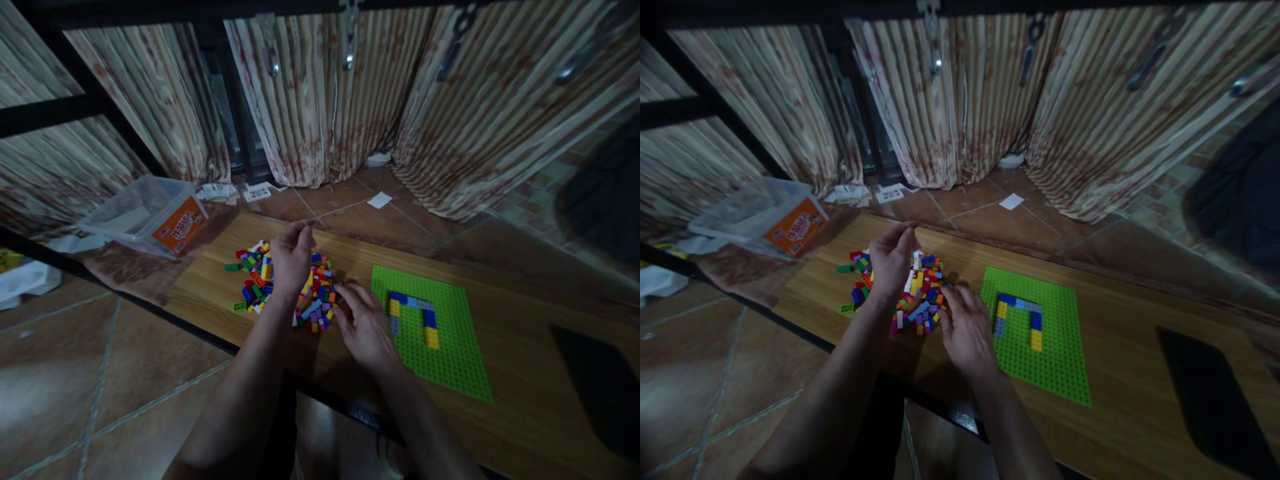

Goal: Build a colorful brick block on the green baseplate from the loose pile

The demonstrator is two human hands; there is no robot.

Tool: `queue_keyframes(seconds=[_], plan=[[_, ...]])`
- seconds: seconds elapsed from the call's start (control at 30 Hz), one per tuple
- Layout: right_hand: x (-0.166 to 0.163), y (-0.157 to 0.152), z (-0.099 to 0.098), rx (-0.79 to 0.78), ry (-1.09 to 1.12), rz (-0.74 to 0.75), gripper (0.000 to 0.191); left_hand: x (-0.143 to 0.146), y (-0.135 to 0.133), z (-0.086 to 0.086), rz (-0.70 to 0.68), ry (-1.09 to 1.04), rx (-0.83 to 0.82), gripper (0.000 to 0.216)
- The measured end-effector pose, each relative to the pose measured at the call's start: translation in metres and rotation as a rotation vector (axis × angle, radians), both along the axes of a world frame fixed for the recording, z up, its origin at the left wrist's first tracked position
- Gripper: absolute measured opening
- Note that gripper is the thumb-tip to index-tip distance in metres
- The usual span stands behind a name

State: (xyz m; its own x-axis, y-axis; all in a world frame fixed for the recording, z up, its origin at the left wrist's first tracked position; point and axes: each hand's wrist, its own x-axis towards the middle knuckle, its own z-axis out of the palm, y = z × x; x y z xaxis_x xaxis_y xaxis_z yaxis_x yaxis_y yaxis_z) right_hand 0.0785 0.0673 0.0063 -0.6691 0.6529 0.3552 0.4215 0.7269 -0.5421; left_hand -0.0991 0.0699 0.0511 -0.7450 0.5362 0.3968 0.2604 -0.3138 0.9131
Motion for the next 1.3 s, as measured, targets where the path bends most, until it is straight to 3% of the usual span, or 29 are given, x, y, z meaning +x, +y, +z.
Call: queue_keyframes(seconds=[0.27,0.43,0.6,0.67,0.77,0.9,1.0,1.17,1.3], plan=[[-0.015,0.003,-0.002,-0.055,-0.015,0.022,0.027,0.000,-0.001,0.001,-0.008,-0.057,0.006,0.016],[-0.005,0.009,0.004,-0.168,0.017,-0.022,0.022,-0.003,-0.003,0.004,0.000,-0.049,-0.023,0.017],[0.004,0.011,0.005,-0.371,0.222,-0.073,0.020,-0.006,-0.005,0.003,-0.023,-0.085,-0.066,0.015],[0.005,0.011,0.005,-0.498,0.342,-0.090,0.019,-0.005,-0.006,0.002,-0.115,-0.108,-0.104,0.017],[0.005,0.012,0.006,-0.596,0.498,-0.114,0.021,0.000,-0.009,0.003,-0.364,-0.072,-0.231,0.025],[0.007,0.015,0.006,-0.547,0.597,-0.152,0.030,0.013,-0.013,0.005,-0.732,0.087,-0.476,0.029],[0.011,0.016,0.007,-0.482,0.560,-0.160,0.031,0.024,-0.012,0.004,-0.929,0.078,-0.574,0.028],[0.014,0.017,0.009,-0.371,0.482,-0.164,0.019,0.033,-0.009,0.002,-0.952,0.006,-0.623,0.017],[0.013,0.018,0.006,-0.465,0.552,-0.183,0.020,0.029,-0.009,0.003,-0.929,-0.082,-0.592,0.017]])
